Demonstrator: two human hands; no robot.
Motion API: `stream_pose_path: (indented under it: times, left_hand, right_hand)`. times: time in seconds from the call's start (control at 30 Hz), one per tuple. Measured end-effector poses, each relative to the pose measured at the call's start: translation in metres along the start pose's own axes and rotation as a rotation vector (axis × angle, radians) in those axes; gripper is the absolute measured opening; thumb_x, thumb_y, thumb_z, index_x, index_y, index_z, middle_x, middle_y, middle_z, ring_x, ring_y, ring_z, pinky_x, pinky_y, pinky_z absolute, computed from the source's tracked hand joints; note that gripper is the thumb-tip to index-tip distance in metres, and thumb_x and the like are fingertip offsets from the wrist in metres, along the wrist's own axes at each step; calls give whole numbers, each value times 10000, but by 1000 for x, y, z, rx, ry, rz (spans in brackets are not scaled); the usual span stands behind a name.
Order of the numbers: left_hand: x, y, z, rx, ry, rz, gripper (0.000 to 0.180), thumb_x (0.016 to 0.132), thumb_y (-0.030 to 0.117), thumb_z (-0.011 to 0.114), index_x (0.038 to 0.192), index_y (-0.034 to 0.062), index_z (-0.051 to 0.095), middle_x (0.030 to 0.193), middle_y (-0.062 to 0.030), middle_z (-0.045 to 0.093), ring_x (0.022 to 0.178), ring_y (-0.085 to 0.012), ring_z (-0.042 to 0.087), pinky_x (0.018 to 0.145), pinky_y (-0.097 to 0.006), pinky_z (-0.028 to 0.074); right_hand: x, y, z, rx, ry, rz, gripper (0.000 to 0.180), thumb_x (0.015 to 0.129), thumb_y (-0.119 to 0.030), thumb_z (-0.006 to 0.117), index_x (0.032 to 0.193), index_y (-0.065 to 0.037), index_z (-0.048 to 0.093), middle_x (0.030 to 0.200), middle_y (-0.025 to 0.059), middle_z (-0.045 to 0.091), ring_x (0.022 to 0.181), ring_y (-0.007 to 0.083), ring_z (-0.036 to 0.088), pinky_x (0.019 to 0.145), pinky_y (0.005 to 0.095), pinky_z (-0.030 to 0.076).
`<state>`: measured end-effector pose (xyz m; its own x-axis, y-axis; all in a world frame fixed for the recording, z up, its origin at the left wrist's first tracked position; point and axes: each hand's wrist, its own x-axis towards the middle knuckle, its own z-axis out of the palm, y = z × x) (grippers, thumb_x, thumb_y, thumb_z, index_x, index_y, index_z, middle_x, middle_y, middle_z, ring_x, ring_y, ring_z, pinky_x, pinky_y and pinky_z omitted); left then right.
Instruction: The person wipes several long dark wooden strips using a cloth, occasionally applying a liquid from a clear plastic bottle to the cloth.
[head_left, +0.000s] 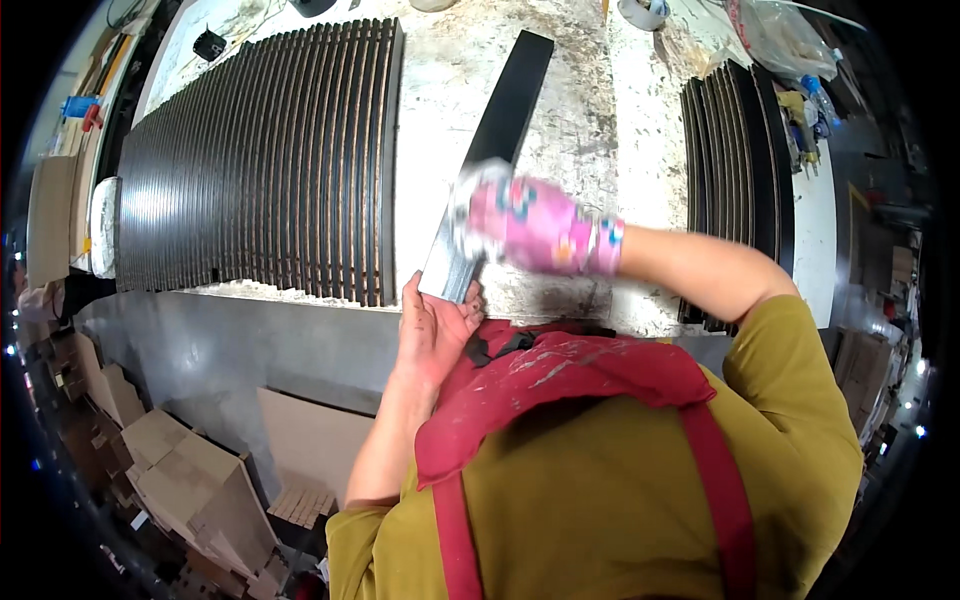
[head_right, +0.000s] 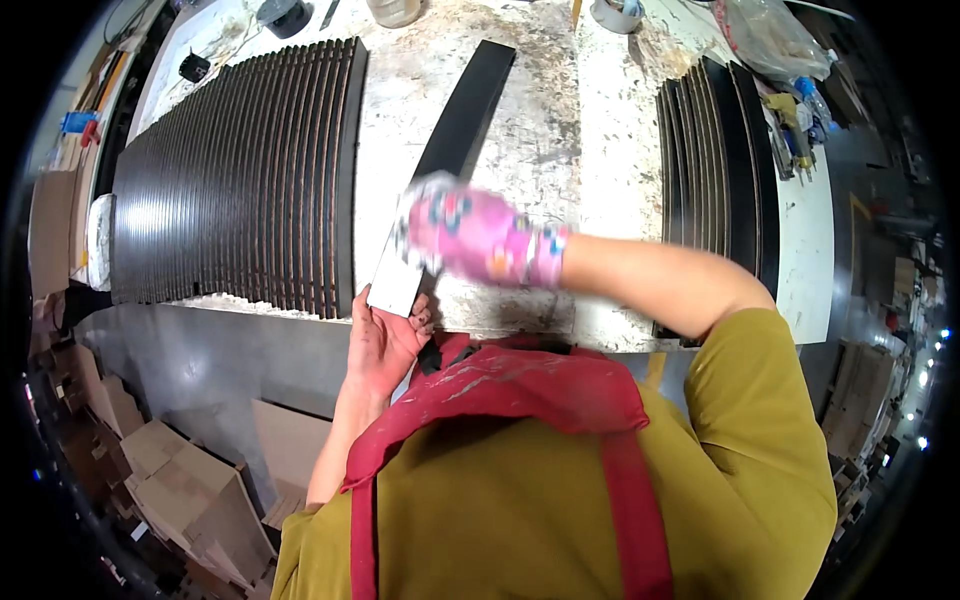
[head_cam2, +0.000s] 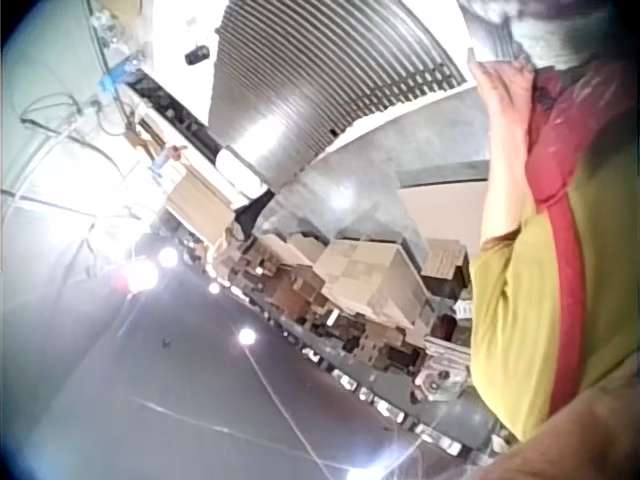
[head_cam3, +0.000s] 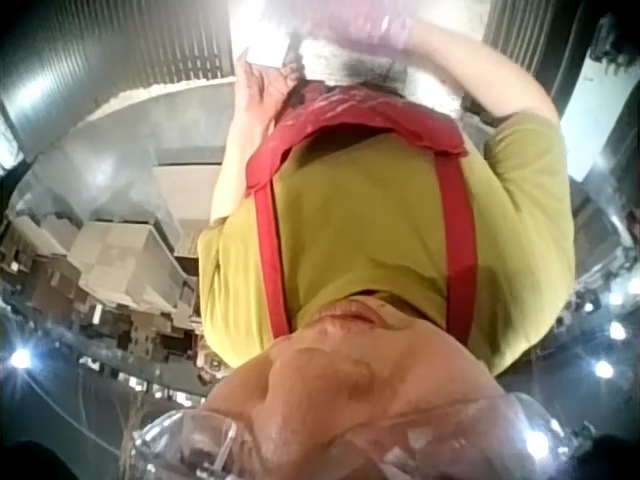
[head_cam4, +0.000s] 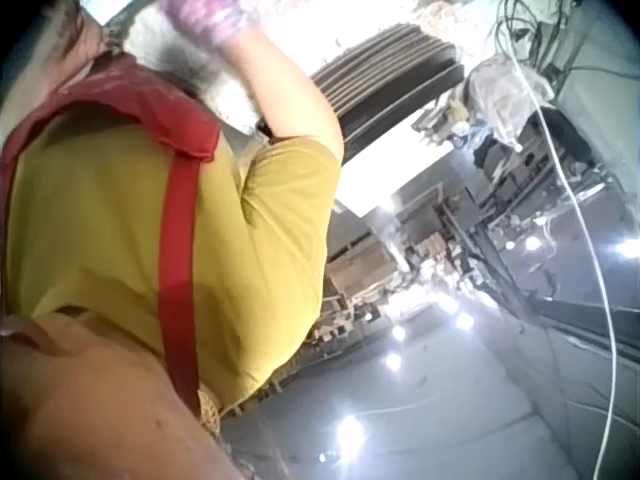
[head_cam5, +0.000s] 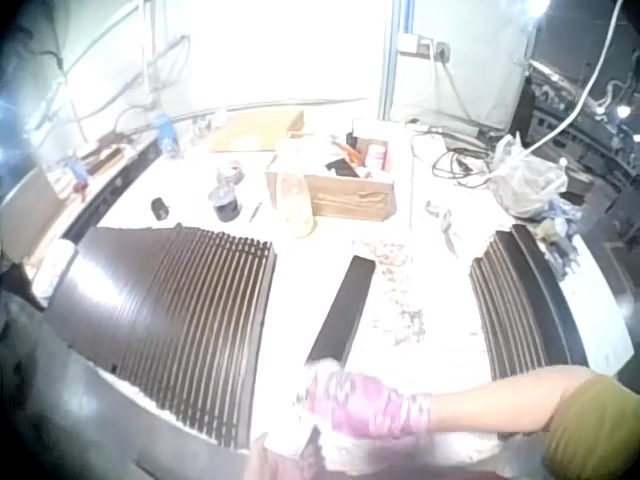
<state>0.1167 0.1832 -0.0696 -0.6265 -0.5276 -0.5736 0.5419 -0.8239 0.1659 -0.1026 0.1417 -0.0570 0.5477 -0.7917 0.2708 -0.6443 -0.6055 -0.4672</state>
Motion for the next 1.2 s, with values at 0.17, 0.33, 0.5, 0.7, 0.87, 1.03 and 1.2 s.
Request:
stream_pose_path:
  times: [0.17,0.33,0.5,0.7,0.87,1.03,1.2]
  left_hand:
    - [2,-2,-8,27,-24,-15,483,957,459,307,1103,42,500,862,-98,538,727,-180,496,667,-292,431]
    - [-6,-4,-9,-6,0,-52,477,946,471,308,1124,73,500,864,-94,551,733,-174,499,648,-277,413]
    - [-5,-5,1,47,-165,-145,451,959,437,385,1182,63,501,1050,-137,571,870,-221,580,755,-338,501]
    - [-5,-1,-4,-18,-176,-151,574,968,472,352,1366,58,372,1353,-181,434,1219,-327,460,1010,-454,410]
    - [9,2,-6,27,-415,-294,496,1001,392,302,1339,51,425,1384,-164,434,1209,-306,468,978,-437,438]
    - [19,0,5,28,-310,-308,501,1001,377,303,1329,15,414,1360,-225,429,1098,-312,523,912,-404,491]
    - [25,-18,3,-9,-305,-294,526,1004,407,294,1359,28,377,1372,-188,434,1145,-307,514,936,-417,472]
  right_hand:
    - [2,33,-23,-183,97,281,470,697,-80,603,1164,-79,554,1178,145,549,1061,322,555,860,405,497]
    - [10,-18,-15,-159,-120,10,424,712,-65,580,1135,-88,560,1134,142,565,1029,322,574,804,424,516]
    - [11,91,-39,-328,251,415,329,761,-89,574,1089,-77,551,1005,194,562,877,367,599,754,429,505]
    - [-3,-59,10,5,217,35,426,743,-243,590,1141,-100,545,1145,152,511,1032,328,543,858,410,467]
    - [-17,-49,-39,278,116,309,248,824,-169,577,1048,-64,578,999,128,571,970,260,570,837,374,477]
    - [-34,-5,-65,80,319,579,275,844,-144,578,1087,-16,583,895,70,595,619,129,587,603,291,517]
    - [-38,-32,-20,-87,260,306,371,761,-150,586,1122,-67,566,1036,142,557,918,311,589,762,396,510]
